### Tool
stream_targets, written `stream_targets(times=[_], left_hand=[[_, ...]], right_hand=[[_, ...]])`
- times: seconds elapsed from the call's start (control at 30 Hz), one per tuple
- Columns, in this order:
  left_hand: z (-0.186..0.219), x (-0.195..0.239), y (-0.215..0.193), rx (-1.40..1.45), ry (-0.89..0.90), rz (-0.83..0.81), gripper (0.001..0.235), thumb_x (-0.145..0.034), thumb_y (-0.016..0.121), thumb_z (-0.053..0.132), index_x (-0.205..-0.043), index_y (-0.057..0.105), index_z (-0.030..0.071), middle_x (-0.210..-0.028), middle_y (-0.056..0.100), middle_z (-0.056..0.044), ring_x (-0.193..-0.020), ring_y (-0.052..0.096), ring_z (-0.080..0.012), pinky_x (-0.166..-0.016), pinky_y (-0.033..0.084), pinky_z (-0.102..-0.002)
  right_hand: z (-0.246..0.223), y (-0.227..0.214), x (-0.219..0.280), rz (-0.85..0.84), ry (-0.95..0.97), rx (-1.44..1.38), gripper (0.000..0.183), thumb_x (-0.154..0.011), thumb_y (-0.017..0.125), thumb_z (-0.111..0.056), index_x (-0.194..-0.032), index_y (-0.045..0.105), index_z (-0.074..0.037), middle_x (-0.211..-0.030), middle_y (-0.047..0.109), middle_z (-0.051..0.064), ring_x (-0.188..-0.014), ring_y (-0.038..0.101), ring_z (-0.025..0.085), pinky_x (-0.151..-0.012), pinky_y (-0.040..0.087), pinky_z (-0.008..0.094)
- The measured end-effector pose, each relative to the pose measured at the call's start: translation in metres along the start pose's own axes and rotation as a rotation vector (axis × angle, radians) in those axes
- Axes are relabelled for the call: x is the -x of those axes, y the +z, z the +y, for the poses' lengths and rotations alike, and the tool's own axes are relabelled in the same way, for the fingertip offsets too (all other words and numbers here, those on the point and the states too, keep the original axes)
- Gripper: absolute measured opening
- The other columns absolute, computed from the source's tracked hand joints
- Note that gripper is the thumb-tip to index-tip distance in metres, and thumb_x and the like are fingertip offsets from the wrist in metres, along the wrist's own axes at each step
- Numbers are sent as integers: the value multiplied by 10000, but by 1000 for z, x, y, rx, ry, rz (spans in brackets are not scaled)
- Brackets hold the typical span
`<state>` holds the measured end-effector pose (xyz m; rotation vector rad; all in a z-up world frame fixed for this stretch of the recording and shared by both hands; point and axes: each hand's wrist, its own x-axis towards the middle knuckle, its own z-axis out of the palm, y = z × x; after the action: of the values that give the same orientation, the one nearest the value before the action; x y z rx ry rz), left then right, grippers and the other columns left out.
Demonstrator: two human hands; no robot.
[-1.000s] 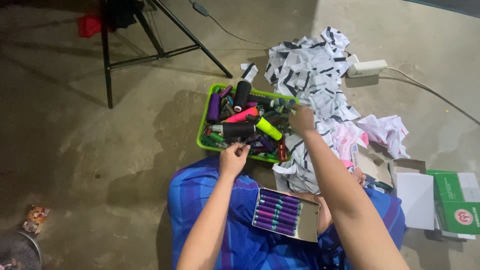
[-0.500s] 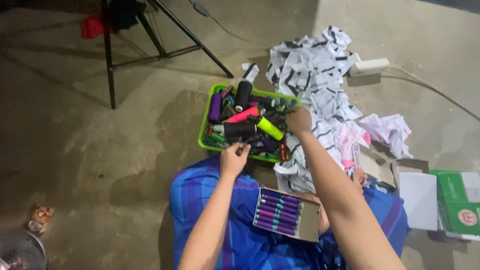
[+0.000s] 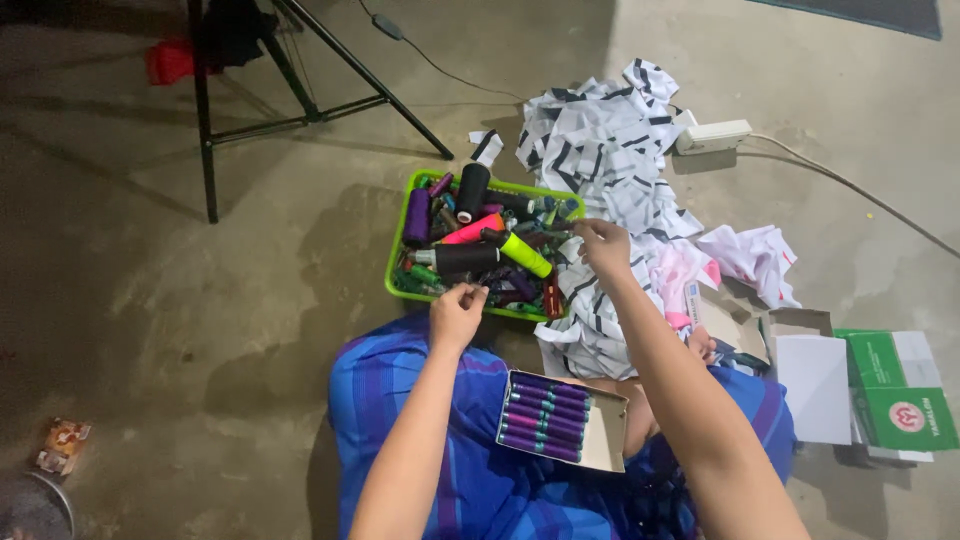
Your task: The person sits on the floor and sorts through a green basket filled with various thread spools. They pick up spools, examine them, and place some into a small rectangular box on their lap. The person also uses scissors to cut a purple thread spool and places the cut piece into the box.
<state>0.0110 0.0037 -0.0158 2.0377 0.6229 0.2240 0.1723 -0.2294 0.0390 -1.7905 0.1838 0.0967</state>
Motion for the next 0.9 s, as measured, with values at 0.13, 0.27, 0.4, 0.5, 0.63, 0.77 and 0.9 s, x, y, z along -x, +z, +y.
stream_targets(times=[0.13,0.27,0.4,0.5,0.63,0.77,0.9], left_hand=[[-2,1,0,-13,22,24,242,-831,779,418,-804,744,180,-645,708,-56,-768,738,-332,-692,591,-454],[-3,2,1,6,33,14,232,-838,772,381,-788,749,155,-641,706,-76,-757,734,-351,-696,582,-458],[-3,3,-1,-16,43,18,233,-836,772,406,-767,742,185,-648,708,-60,-772,732,-356,-715,582,-478],[-7,-1,2,-23,47,23,247,-836,771,415,-756,734,184,-645,707,-48,-767,735,-336,-718,584,-456],[-1,-3,2,-9,27,26,227,-830,763,402,-743,726,196,-621,695,-38,-752,731,-337,-715,583,-456],[1,1,-1,-6,14,16,231,-831,767,394,-763,732,176,-639,700,-64,-777,733,-344,-716,581,-483],[3,2,-3,-3,-14,2,229,-832,774,398,-782,743,176,-638,708,-46,-772,740,-323,-718,590,-457]], right_hand=[[-13,9,7,-54,13,-65,313,-886,717,-141,-1149,739,27,-882,703,194,-596,646,157,-504,562,266],[-5,10,8,-148,-78,-144,333,-853,735,-94,-1145,724,66,-821,677,186,-589,629,168,-463,542,252],[-13,7,22,-154,12,-88,383,-907,706,-110,-1236,674,85,-951,710,211,-688,649,197,-544,581,310],[-38,0,36,-323,-135,496,471,-885,647,-256,-1338,702,-141,-1117,747,227,-1123,667,475,-976,525,578],[31,-9,-7,-339,-456,694,356,-849,644,-136,-1184,759,-111,-1057,773,167,-994,725,417,-902,581,538],[11,-6,7,-307,-397,1031,300,-881,695,-233,-1152,789,-148,-1126,744,125,-1097,702,357,-973,576,463],[27,8,-10,-331,-361,1063,284,-881,709,-363,-1110,818,-235,-1203,706,73,-1147,678,360,-995,582,473]])
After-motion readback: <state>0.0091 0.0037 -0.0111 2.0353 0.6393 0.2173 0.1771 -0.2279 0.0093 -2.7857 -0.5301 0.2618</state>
